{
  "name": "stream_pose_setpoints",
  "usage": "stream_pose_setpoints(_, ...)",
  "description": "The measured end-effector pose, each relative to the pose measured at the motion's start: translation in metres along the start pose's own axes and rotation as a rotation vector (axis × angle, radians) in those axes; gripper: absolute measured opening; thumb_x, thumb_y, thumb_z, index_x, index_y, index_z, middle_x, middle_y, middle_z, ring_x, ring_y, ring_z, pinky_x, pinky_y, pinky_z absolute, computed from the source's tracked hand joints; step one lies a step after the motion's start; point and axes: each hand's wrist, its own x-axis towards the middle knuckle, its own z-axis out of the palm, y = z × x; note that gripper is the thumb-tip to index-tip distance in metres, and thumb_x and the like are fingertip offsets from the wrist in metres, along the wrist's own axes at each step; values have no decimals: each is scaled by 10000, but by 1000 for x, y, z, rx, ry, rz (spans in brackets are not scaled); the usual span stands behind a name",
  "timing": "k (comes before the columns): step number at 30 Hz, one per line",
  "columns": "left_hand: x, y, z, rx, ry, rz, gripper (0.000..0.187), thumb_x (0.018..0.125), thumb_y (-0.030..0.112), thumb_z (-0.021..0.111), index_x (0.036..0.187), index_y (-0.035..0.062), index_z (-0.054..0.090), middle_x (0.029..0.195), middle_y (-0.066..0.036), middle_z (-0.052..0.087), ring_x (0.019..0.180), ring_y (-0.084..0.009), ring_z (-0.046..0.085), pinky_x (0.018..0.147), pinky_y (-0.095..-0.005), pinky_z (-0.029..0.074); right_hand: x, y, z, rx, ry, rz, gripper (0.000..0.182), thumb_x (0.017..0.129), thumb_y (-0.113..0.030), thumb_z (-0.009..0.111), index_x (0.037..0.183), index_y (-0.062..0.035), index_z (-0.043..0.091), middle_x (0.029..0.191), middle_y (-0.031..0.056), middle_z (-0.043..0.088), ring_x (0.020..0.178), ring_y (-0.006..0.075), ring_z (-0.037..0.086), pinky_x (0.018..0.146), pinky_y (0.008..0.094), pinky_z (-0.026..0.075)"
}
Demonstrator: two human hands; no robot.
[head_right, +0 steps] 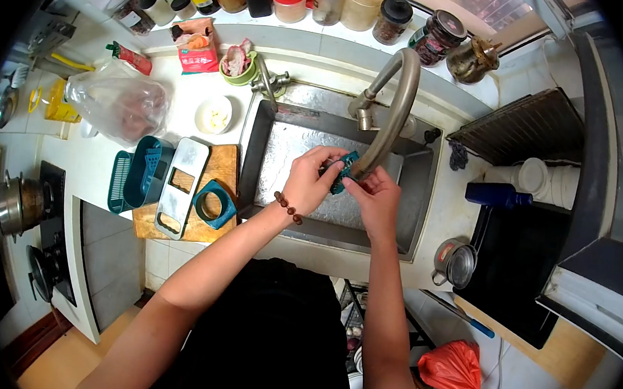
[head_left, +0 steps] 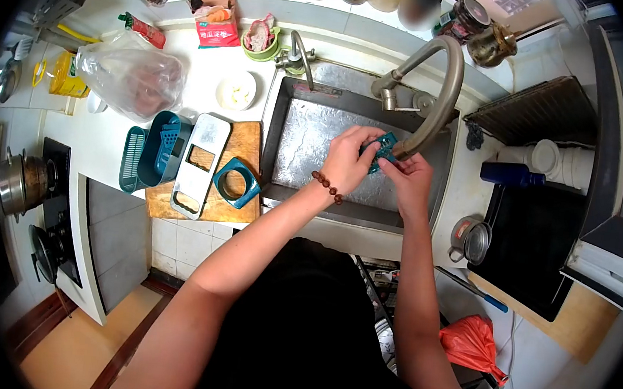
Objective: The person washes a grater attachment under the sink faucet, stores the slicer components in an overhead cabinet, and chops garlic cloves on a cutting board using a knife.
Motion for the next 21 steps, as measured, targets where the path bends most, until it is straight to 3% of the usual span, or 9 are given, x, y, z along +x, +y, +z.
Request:
stream_pose_setpoints(9, -4, -1, -1, 31, 20, -35, 212, 931, 29, 670, 1136, 0, 714, 1005, -146, 712, 784, -215, 695, 689, -332, 561, 1, -1, 3, 64, 35, 68, 265, 967, 31, 630, 1231, 35, 656, 1050, 65, 736, 838, 93, 661, 732, 267, 559)
stream_pose_setpoints(15, -5, -2, -5, 27, 67, -39, 186, 929, 25, 677, 1109, -1, 711, 980, -139, 707, 760, -202, 696, 631, -317, 553, 3, -1, 12, -21, 36, 4, 358, 946, 33, 662, 1303, 29, 642, 1015, 48, 725, 818, 91, 658, 711, 266, 562)
stream_pose_setpoints(21, -6, -2, -12, 103, 89, 43, 165, 913, 7, 685, 1077, -10, 700, 961, -145, 701, 775, -232, 697, 657, -329, 566, 7, 3, 17, -4, 16, 11, 393, 910, 84, 647, 1299, 35, 645, 1006, 54, 721, 809, 95, 666, 714, 257, 563)
